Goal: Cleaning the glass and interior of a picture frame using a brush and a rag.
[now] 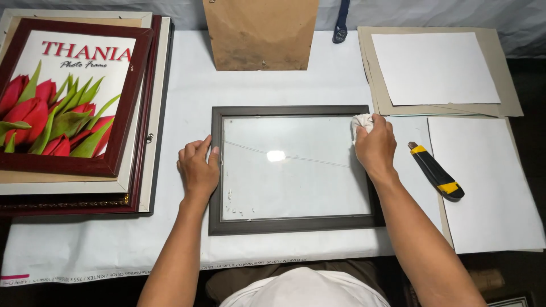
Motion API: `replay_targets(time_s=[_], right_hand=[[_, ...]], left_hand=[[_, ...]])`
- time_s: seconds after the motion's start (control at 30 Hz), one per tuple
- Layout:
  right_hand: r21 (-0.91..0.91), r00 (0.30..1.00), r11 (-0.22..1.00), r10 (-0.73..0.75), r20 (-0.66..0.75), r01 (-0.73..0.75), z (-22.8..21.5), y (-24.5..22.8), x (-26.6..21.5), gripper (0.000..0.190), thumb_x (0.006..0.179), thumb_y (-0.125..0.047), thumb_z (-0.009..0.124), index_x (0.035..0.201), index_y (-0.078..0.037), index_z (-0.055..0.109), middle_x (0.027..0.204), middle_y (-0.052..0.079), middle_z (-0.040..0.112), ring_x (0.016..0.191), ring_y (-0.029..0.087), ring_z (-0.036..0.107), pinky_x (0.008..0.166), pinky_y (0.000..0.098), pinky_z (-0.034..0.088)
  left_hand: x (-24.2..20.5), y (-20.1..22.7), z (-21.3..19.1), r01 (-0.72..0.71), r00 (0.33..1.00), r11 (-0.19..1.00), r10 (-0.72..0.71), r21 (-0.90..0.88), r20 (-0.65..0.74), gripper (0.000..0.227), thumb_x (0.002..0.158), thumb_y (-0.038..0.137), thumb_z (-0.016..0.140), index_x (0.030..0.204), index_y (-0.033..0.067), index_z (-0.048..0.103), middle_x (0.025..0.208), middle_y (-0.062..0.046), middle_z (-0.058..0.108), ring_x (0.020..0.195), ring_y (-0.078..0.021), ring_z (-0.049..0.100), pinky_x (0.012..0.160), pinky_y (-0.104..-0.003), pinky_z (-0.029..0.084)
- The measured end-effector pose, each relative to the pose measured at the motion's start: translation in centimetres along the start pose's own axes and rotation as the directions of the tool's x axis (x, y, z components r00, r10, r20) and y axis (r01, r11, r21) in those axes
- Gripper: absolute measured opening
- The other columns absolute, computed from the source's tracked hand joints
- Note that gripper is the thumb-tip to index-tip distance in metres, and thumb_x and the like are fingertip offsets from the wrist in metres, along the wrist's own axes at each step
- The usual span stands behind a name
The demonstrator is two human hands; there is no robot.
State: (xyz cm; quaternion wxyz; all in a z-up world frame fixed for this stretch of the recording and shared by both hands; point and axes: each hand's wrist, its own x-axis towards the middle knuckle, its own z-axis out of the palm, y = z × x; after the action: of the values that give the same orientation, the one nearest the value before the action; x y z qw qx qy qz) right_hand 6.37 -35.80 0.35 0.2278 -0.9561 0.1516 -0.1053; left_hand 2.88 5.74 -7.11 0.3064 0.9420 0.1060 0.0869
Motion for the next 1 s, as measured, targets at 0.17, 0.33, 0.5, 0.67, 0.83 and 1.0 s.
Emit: replay_targets(time_s=[0.17,0.33,0.5,0.67,0.83,1.0], right_hand=[[-0.019,0.996,0.996,-0.091,-0.006,0.091,4.5,-2.4,-0.8,0.036,0.093,-0.01,0.07,0.123,0.01,0.063,0.106,0.027,0.063,0.1,0.05,0.069,0.084,0.06,0.055],[0.128,0.987,0.98,-0.156,0.04,0.15,7.7,-9.7,-3.7,0.033,0.092,-0.011,0.069,0.12,0.005,0.062,0.106,0.023,0.063,0.1,0.05,0.068,0.085,0.061,0.055],[0.298,0.936,0.915,-0.325,0.137,0.274,10.8,-17.5,-6.5,0.027,0.094,-0.011,0.063,0.118,0.002,0.06,0.107,0.02,0.06,0.098,0.051,0.068,0.082,0.0617,0.058],[0.195,0.774,0.788,-0.613,0.157,0.585,14.7,-19.7,-3.2,0.025,0.092,-0.014,0.063,0.117,-0.009,0.065,0.099,0.013,0.059,0.082,0.046,0.07,0.069,0.0559,0.059],[0.223,0.641,0.685,-0.728,0.244,0.693,13.6,-19.5,-3.5,0.022,0.095,-0.016,0.063,0.115,-0.019,0.072,0.096,0.007,0.061,0.082,0.04,0.072,0.071,0.0494,0.059],[0.321,0.525,0.617,-0.784,0.33,0.719,10.6,-17.8,-9.3,0.024,0.099,-0.016,0.058,0.118,-0.019,0.072,0.094,0.007,0.063,0.08,0.028,0.069,0.067,0.038,0.056]], left_hand=[[-0.7,0.8,-0.1,0.001,0.999,1.0,0.0,0.013,-0.044,0.035,0.104,0.034,0.057,0.136,0.0276,0.068,0.113,0.0,0.062,0.115,-0.0241,0.054,0.099,-0.043,0.04],[-0.7,0.9,0.0,-0.015,0.996,1.0,0.016,0.02,-0.084,0.034,0.103,0.033,0.057,0.135,0.0276,0.068,0.109,0.0,0.062,0.113,-0.0234,0.055,0.097,-0.042,0.041],[-0.6,0.8,0.0,-0.016,0.998,1.0,0.017,0.024,-0.062,0.035,0.103,0.035,0.055,0.135,0.0285,0.067,0.109,0.003,0.063,0.114,-0.0206,0.055,0.097,-0.04,0.041],[-0.6,0.7,0.1,-0.017,0.999,1.0,0.019,0.021,-0.051,0.035,0.104,0.035,0.053,0.136,0.0286,0.066,0.109,0.002,0.06,0.114,-0.0209,0.054,0.097,-0.04,0.04],[-0.5,1.3,-0.4,-0.026,0.998,0.999,0.028,0.019,-0.06,0.034,0.103,0.034,0.054,0.135,0.0271,0.065,0.108,0.002,0.059,0.113,-0.0217,0.053,0.097,-0.041,0.039],[-0.5,1.3,-0.3,-0.008,0.999,0.999,0.01,0.036,-0.041,0.035,0.102,0.035,0.054,0.135,0.0274,0.062,0.111,0.003,0.057,0.115,-0.0211,0.051,0.099,-0.042,0.038]])
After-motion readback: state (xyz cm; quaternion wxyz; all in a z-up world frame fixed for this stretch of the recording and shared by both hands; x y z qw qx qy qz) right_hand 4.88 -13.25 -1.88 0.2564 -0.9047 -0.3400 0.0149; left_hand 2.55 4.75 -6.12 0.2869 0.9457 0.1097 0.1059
